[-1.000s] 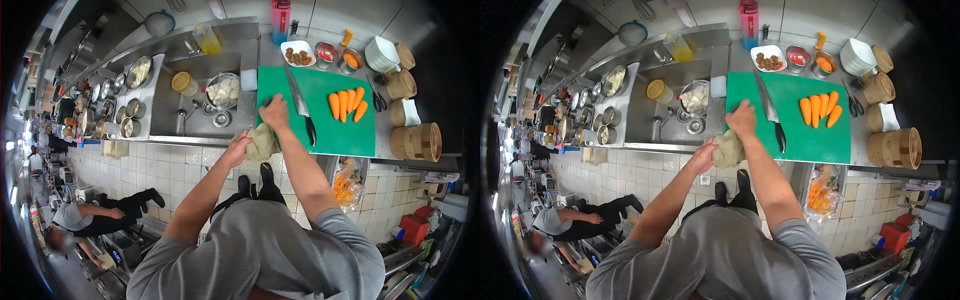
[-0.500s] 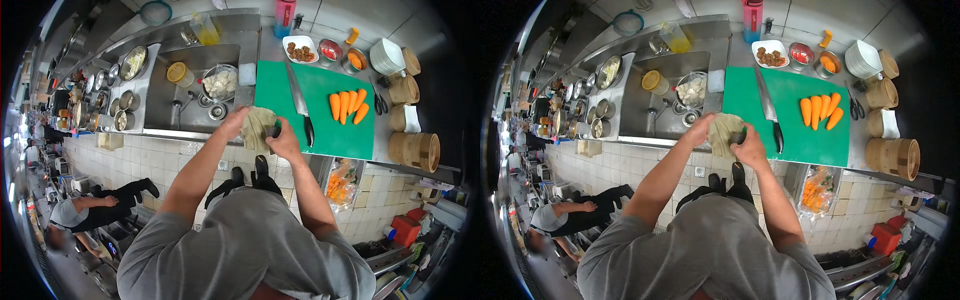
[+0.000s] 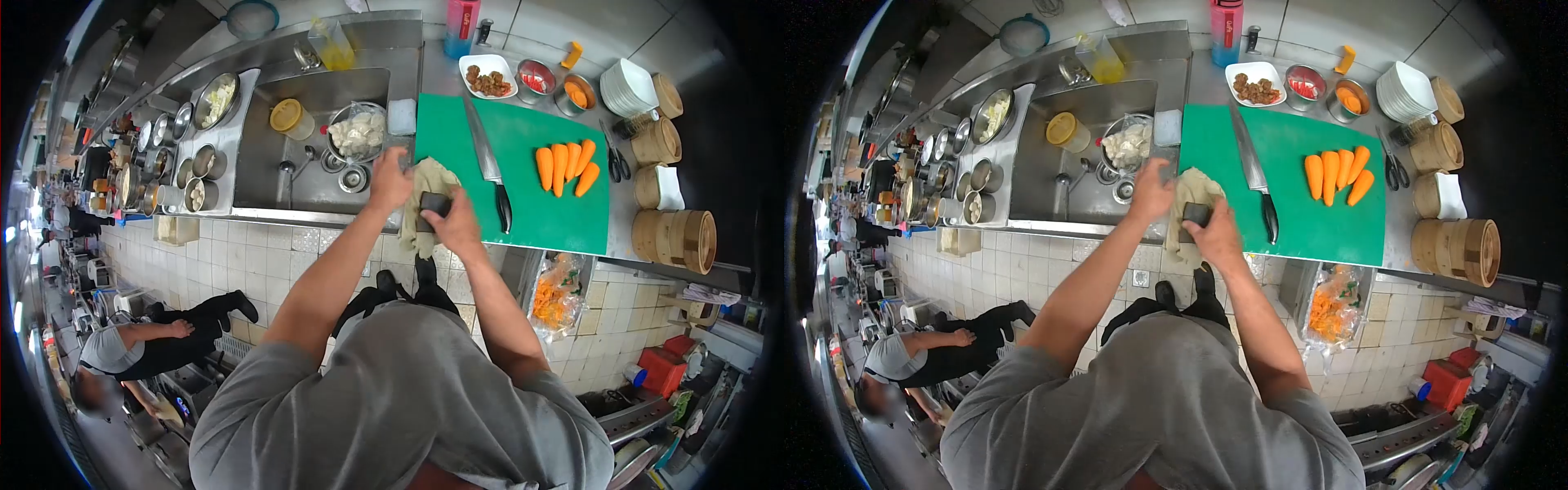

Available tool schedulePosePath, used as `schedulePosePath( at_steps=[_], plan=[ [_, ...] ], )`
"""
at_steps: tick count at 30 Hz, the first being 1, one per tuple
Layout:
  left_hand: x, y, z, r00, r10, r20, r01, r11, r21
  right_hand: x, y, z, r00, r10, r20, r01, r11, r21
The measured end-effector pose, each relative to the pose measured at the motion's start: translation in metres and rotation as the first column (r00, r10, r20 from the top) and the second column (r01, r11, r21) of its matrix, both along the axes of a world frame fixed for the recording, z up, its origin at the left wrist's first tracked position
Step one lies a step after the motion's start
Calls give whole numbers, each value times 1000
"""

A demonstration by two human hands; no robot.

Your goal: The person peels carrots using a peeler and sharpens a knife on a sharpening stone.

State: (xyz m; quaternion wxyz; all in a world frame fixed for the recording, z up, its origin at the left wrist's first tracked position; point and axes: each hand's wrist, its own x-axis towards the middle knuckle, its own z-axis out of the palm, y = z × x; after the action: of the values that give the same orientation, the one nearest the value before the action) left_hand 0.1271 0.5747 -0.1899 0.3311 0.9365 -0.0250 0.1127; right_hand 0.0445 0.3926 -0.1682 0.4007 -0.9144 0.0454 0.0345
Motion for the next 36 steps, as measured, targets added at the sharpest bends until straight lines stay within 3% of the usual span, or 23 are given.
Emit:
schedulePosePath(
  at_steps=[1,2,3,4,6,8,9,12,14,15,17,18,20,21,23,24,25,26,28,30,32,34,36],
  plan=[
    [-15,6,2,990,-21,-142,1,991,-135,1,-12,3,999,-33,-3,33,999,41],
    [-37,5,11,990,-20,-140,2,991,-132,3,-27,3,998,-67,-5,67,994,82],
    [-63,2,25,956,-197,-218,183,980,-83,9,-48,-16,994,-17,106,14,999,29],
    [-79,-2,35,882,-363,-300,365,929,-52,20,-70,-25,997,-18,79,19,1000,-11],
    [-97,-13,42,861,-388,-329,413,911,6,33,-84,-12,999,-17,44,19,998,-60],
    [-97,-16,41,849,-398,-349,447,892,70,45,-88,21,973,-79,216,159,909,-386],
    [-93,-13,38,827,-412,-382,464,884,52,41,-91,13,974,-83,210,160,908,-386],
    [-81,0,33,778,-456,-432,520,853,36,31,-103,-12,988,93,126,-19,870,-492],
    [-81,12,25,750,-531,-395,579,815,3,19,-105,-21,996,-17,-84,-3,972,-233],
    [-85,16,21,745,-537,-396,586,810,4,3,-107,-23,996,-26,-84,6,973,-232],
    [-80,21,15,828,-522,-205,505,853,-130,-36,-111,-22,999,-46,-10,47,997,64],
    [-77,23,14,820,-536,-203,519,844,-133,-59,-108,-20,998,-63,-9,63,996,61],
    [-74,23,8,790,-562,-243,590,806,54,-113,-101,-10,994,-105,29,93,959,267],
    [-74,18,12,785,-574,-232,598,800,43,-133,-98,-2,993,-114,34,102,962,251],
    [-81,8,26,902,-404,-150,417,906,67,-164,-82,9,950,-292,-115,313,876,366],
    [-94,8,19,901,-406,-155,418,907,55,-169,-72,10,948,-293,-121,317,879,355],
    [-112,6,7,951,-246,-186,233,968,-89,-170,-66,11,941,-312,-133,339,875,346],
    [-131,3,-7,968,-82,-238,30,976,-217,-166,-58,11,934,-328,-142,358,869,343],
    [-171,-12,-38,948,-7,-319,-64,975,-213,-129,-31,36,936,-303,-180,344,896,280],
    [-190,-30,-54,893,92,-441,-285,875,-393,-86,-3,22,952,-296,-79,306,914,267],
    [-173,-30,-79,922,91,-376,-241,896,-373,-48,20,22,965,-255,-66,263,933,246],
    [-172,-25,-77,937,99,-335,-217,916,-338,-28,35,4,980,-198,-6,195,973,-124],
    [-181,-14,-55,884,10,-467,-220,891,-397,-27,38,13,979,-170,-110,157,981,-115]
  ],
)
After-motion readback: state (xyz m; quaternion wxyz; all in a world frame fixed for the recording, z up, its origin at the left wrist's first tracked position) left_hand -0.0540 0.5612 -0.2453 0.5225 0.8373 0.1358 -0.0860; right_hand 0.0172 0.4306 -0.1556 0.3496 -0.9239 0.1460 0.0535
